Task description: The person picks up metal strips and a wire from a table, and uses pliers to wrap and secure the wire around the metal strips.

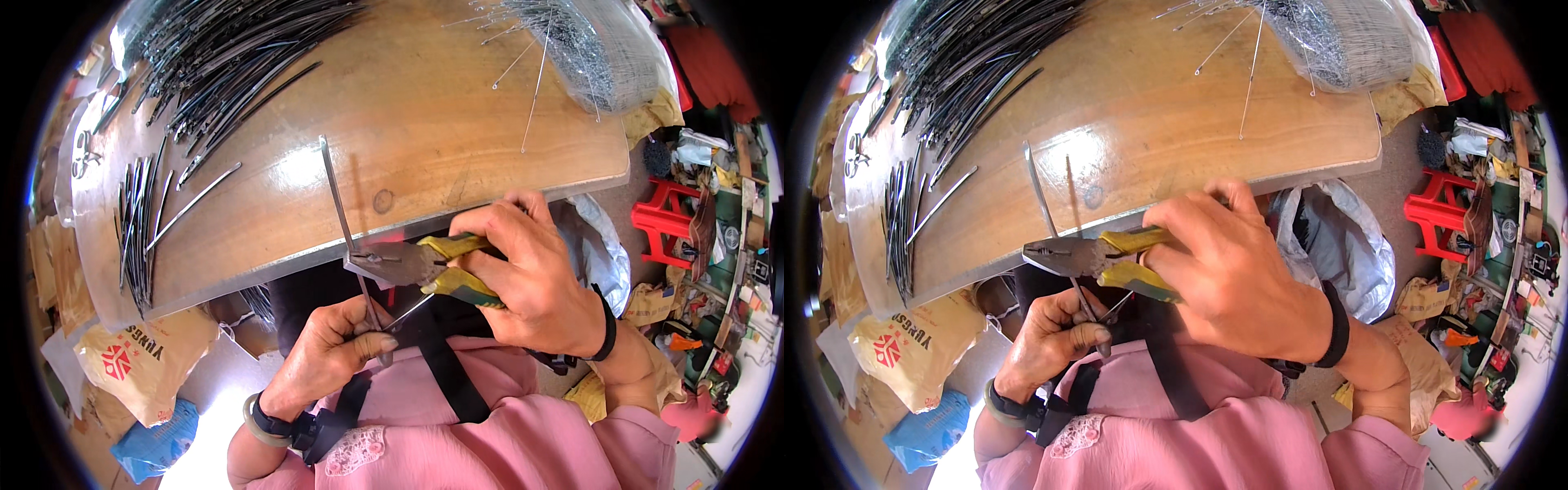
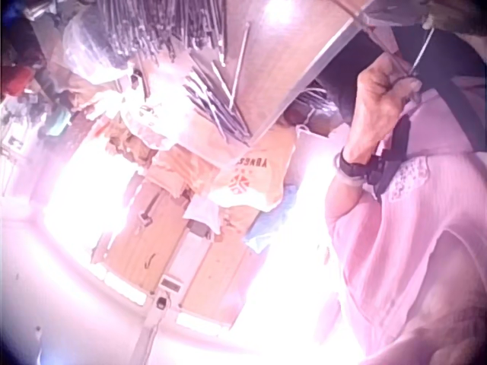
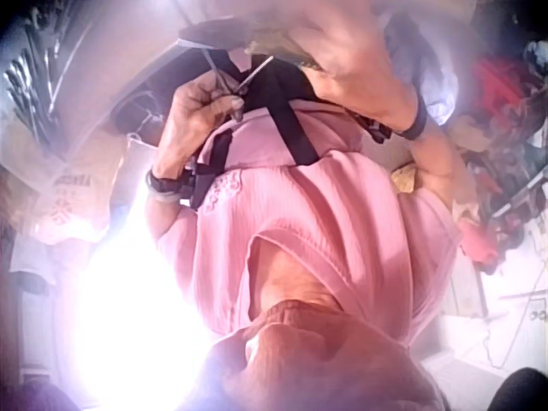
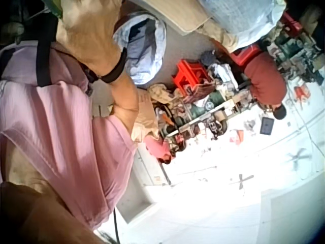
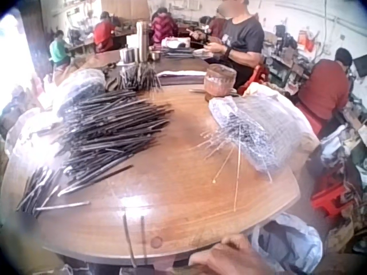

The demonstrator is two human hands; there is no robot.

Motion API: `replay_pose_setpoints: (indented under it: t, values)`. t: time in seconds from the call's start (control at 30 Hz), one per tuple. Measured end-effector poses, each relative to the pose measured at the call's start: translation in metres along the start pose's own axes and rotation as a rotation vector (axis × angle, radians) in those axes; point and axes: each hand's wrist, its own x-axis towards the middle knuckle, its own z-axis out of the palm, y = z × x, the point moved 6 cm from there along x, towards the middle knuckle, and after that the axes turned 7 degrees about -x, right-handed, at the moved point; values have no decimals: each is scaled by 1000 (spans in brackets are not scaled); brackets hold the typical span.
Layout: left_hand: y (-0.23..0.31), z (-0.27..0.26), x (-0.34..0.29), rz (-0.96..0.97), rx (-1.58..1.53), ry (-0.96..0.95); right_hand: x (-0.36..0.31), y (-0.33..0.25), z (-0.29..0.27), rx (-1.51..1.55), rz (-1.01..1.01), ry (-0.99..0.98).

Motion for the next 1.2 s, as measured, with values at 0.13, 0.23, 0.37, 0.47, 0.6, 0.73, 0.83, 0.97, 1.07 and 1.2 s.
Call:
replay_pose_setpoints:
  t: [0.13, 0.23, 0.37, 0.47, 0.6, 0.73, 0.83, 0.97, 1.07, 1.2]
  values:
    - [1, 2, 2, -11, -12, -14, 1, 5, 10, -52, -65, -18]
    - [-1, 1, -4, 40, -29, 29, 1, 5, 17, -28, -77, -38]
    - [19, -3, -4, 25, 23, -32, -2, 5, 17, -22, -58, -33]
    - [37, -13, 0, 190, -87, -95, 3, -5, 6, -32, -48, 5]
    - [50, 7, 12, 68, 72, -127, 3, -13, 4, 36, -94, 25]
    - [22, 16, 18, 2, -246, -99, 7, -5, 12, -6, -95, 46]
    - [24, 12, 13, 127, -472, -23, 8, -4, -10, -110, -66, 132]
    - [25, 9, 5, 226, -665, 69, -13, 16, -5, 66, 104, 57]
    - [35, 7, -3, 387, -378, 235, -22, 9, 5, 320, 170, -74]
    - [38, 9, -12, 449, -328, 207, -19, -1, 14, 336, 100, -191]
